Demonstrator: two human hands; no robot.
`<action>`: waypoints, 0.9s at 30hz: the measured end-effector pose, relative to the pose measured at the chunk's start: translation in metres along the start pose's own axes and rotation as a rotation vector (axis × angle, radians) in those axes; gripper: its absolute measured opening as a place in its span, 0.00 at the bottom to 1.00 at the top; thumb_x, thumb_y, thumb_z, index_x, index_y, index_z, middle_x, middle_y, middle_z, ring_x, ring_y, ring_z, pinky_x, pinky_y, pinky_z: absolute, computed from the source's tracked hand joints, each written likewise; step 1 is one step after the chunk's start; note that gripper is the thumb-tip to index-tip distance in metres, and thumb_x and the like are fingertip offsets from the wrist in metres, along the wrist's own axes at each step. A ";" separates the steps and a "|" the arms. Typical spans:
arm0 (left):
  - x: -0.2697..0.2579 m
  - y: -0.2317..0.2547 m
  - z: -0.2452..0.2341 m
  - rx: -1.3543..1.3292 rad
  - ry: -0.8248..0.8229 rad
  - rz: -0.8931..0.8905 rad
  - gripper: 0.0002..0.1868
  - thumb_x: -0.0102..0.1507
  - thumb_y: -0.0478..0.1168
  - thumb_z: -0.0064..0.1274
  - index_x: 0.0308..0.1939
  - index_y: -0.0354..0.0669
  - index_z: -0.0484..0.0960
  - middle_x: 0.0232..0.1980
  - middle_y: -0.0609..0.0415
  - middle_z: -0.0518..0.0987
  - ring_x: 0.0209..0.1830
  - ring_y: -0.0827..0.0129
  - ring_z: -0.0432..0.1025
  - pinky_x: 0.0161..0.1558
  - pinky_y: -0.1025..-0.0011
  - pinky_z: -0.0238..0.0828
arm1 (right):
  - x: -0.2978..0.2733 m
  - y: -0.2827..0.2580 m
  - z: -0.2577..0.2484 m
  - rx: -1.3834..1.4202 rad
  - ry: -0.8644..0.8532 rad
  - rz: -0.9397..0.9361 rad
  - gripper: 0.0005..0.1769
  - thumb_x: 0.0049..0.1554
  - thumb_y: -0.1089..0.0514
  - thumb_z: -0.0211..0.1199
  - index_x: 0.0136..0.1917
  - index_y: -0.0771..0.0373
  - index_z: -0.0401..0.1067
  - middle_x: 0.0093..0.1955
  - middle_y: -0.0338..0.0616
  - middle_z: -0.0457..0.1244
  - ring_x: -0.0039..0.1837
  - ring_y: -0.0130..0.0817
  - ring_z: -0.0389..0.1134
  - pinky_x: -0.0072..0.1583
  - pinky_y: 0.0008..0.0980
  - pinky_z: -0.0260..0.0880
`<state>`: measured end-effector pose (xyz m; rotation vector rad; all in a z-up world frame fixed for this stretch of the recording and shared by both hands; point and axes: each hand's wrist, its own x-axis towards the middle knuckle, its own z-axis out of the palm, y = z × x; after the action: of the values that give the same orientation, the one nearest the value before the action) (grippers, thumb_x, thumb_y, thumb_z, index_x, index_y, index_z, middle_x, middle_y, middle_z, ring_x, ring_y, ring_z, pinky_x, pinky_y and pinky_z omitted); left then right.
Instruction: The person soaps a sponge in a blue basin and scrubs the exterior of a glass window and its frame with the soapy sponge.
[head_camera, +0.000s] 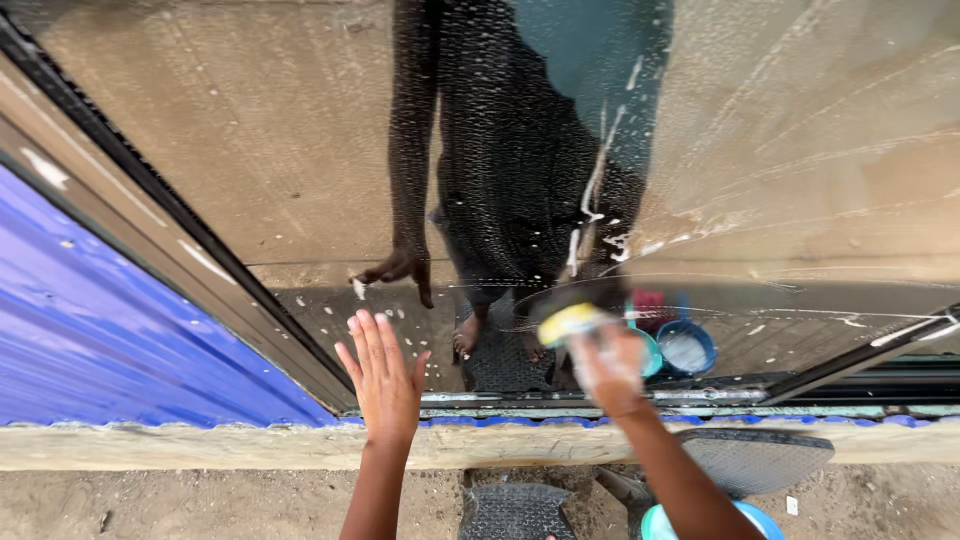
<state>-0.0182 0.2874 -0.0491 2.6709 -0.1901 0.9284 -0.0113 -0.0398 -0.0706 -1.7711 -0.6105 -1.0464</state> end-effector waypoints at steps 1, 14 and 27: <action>-0.003 -0.004 -0.002 0.015 -0.001 -0.007 0.46 0.64 0.53 0.54 0.75 0.24 0.55 0.80 0.29 0.51 0.83 0.42 0.43 0.77 0.39 0.35 | -0.001 0.001 -0.012 0.392 0.107 0.395 0.16 0.62 0.69 0.61 0.62 0.66 0.64 0.59 0.50 0.63 0.56 0.36 0.68 0.56 0.32 0.75; -0.004 -0.031 -0.021 0.051 0.025 -0.088 0.45 0.65 0.54 0.53 0.75 0.26 0.54 0.81 0.31 0.49 0.83 0.44 0.42 0.78 0.40 0.34 | 0.051 -0.042 0.133 -0.436 -0.490 -0.198 0.11 0.58 0.56 0.68 0.55 0.56 0.77 0.56 0.39 0.64 0.53 0.37 0.69 0.51 0.42 0.69; -0.006 -0.035 -0.021 0.041 0.015 -0.140 0.47 0.66 0.55 0.52 0.76 0.26 0.52 0.81 0.32 0.49 0.83 0.45 0.41 0.78 0.41 0.32 | 0.121 -0.070 0.042 -0.541 -0.021 -0.382 0.11 0.59 0.64 0.61 0.56 0.67 0.68 0.48 0.53 0.65 0.47 0.41 0.67 0.44 0.41 0.70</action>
<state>-0.0278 0.3277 -0.0458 2.6732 0.0192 0.9175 0.0123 0.0217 0.0599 -2.1811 -0.7459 -1.5677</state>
